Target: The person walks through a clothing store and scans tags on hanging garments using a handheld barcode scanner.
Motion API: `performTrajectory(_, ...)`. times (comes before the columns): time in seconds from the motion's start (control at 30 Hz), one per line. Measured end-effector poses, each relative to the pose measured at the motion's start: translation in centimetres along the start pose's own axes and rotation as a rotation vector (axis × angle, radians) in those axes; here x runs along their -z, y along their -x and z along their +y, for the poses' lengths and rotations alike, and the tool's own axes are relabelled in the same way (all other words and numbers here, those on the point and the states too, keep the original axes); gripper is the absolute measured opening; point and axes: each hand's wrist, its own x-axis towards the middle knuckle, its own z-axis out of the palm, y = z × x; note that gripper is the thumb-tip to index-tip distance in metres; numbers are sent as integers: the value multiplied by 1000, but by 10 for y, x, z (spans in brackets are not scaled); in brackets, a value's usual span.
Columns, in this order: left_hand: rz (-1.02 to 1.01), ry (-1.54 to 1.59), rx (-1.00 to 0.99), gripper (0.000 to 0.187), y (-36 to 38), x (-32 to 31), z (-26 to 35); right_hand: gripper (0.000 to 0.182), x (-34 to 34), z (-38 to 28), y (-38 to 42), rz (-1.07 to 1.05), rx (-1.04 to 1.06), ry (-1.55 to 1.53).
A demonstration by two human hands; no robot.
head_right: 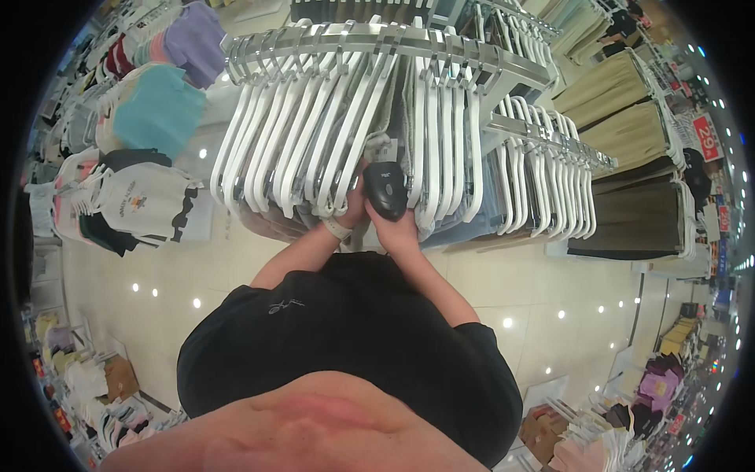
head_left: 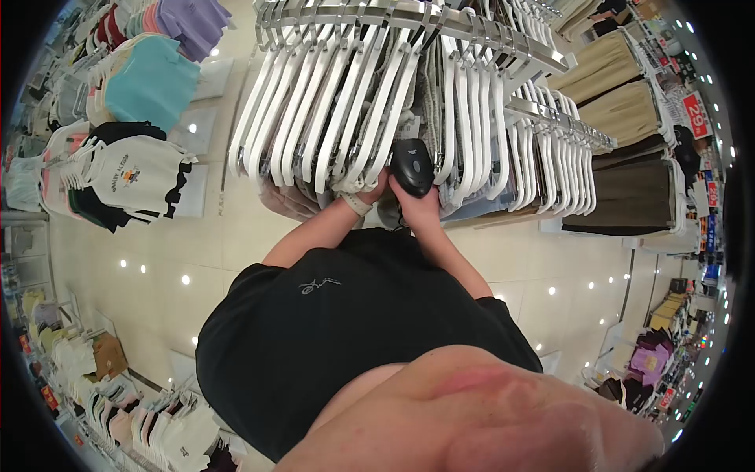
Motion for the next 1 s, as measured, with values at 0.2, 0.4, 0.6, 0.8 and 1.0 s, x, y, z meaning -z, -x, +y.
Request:
performTrajectory(0.2, -88, 629, 127, 52, 4, -1, 33, 39, -5, -9, 27, 63, 25, 79)
performTrajectory(0.4, -118, 945, 421, 45, -24, 12, 89, 35, -7, -9, 56, 19, 400, 148)
performTrajectory(0.6, -328, 526, 387, 35, -4, 23, 105, 28, -18, 1, 84, 48, 419, 205)
performTrajectory(0.8, -489, 688, 454, 30, 14, 28, 123, 29, -18, 39, 104, 203, 511, 462)
performTrajectory(1.0, -522, 843, 454, 39, 21, 19, 93, 96, -39, -11, 68, 225, 555, 53)
